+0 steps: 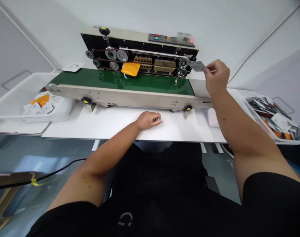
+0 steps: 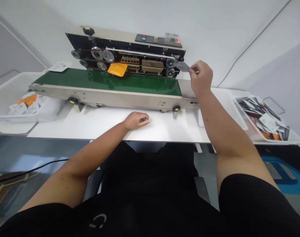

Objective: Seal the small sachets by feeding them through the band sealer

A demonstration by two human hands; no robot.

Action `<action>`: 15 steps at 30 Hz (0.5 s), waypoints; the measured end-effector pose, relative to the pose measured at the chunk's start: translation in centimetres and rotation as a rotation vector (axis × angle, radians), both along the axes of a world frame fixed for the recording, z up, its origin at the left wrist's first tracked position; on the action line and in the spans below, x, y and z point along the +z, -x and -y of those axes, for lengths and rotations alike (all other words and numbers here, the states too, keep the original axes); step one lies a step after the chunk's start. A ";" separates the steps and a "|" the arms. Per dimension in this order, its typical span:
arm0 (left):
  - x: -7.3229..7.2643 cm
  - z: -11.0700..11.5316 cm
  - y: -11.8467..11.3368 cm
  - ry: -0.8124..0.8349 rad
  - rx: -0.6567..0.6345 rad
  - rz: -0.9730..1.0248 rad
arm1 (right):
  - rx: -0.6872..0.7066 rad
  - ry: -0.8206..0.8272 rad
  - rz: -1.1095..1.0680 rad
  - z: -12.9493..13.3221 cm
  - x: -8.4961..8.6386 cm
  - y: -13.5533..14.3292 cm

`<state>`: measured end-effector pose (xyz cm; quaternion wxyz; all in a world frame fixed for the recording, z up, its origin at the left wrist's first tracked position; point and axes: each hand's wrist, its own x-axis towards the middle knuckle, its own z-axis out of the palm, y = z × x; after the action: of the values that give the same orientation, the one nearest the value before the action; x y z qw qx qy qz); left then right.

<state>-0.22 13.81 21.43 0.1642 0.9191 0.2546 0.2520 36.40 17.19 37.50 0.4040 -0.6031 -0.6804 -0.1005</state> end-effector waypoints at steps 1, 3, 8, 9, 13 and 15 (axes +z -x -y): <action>0.0 0.0 0.0 -0.009 -0.008 -0.007 | -0.043 -0.036 0.013 -0.2 -0.1 -0.1; 0.1 0.0 0.1 -0.024 -0.030 -0.017 | -0.075 -0.065 0.027 -0.6 -0.4 -0.4; 0.2 -0.1 0.0 -0.017 -0.071 -0.028 | -0.102 0.011 0.257 -1.4 -0.3 -1.8; 0.2 -0.1 0.0 -0.013 -0.076 -0.029 | -0.115 0.036 0.324 -1.6 -0.2 -2.0; 0.4 0.1 0.0 -0.007 -0.091 -0.020 | -0.156 0.141 0.536 -2.7 0.1 -2.4; 0.5 0.2 0.0 -0.004 -0.091 -0.018 | -0.189 0.175 0.597 -3.4 0.1 -2.0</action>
<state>-0.22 13.65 21.93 0.1715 0.9322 0.2137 0.2364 38.43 20.59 37.56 0.1223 -0.6398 -0.7159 -0.2512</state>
